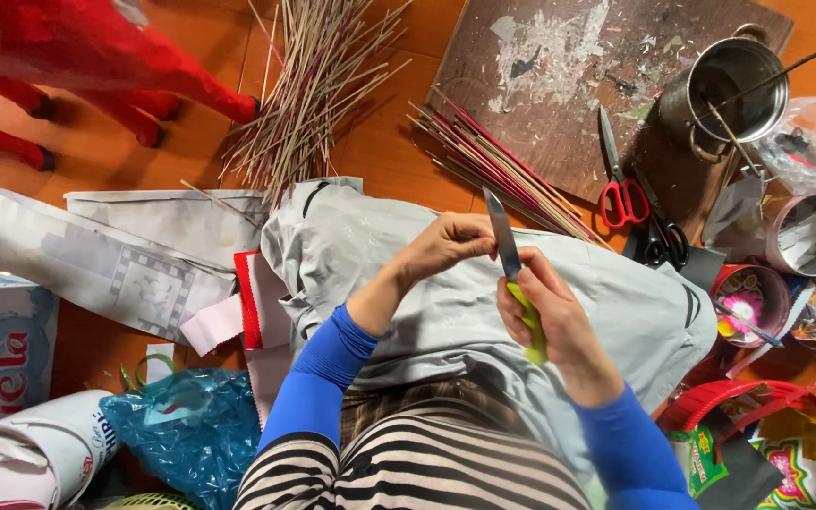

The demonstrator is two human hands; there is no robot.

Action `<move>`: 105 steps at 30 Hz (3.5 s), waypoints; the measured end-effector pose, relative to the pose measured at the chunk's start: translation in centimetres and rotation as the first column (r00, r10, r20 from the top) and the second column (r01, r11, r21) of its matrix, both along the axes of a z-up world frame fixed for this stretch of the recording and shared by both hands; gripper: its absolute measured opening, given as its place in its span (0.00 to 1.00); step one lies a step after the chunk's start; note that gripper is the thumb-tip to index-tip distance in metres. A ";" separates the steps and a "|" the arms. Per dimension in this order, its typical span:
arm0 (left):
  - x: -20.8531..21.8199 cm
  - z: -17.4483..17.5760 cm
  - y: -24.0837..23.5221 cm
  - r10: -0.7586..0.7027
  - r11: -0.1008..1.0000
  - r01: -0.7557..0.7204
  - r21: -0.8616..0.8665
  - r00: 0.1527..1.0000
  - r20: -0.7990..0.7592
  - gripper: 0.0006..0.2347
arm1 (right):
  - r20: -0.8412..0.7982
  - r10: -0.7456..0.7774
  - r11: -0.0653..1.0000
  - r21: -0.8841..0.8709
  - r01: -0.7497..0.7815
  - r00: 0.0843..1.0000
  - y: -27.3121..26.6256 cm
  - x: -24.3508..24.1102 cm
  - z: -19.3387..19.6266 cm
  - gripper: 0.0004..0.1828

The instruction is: Trimming and scraping thin wooden sticks using a hand-held knife.

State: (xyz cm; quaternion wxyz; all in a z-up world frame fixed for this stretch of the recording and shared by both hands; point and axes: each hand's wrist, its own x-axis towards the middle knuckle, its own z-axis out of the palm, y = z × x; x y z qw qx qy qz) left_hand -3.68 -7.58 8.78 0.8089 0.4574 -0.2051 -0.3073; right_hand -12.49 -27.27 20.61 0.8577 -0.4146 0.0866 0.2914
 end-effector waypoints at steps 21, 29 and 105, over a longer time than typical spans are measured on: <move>2.5 -1.0 -1.2 0.129 0.991 -0.130 -0.036 0.991 -0.026 0.08 | 0.215 0.000 0.920 -0.383 0.084 0.977 2.8 3.4 0.6 0.27; 3.8 -3.4 0.0 0.060 0.998 -0.062 -0.030 0.997 -0.051 0.11 | 0.271 0.046 0.840 -0.531 0.109 0.961 3.6 3.4 -2.7 0.30; 5.0 -14.5 0.7 0.143 0.961 -0.087 0.261 0.969 -0.202 0.10 | -0.090 -0.114 0.921 -0.382 0.071 0.989 3.5 6.1 -12.8 0.25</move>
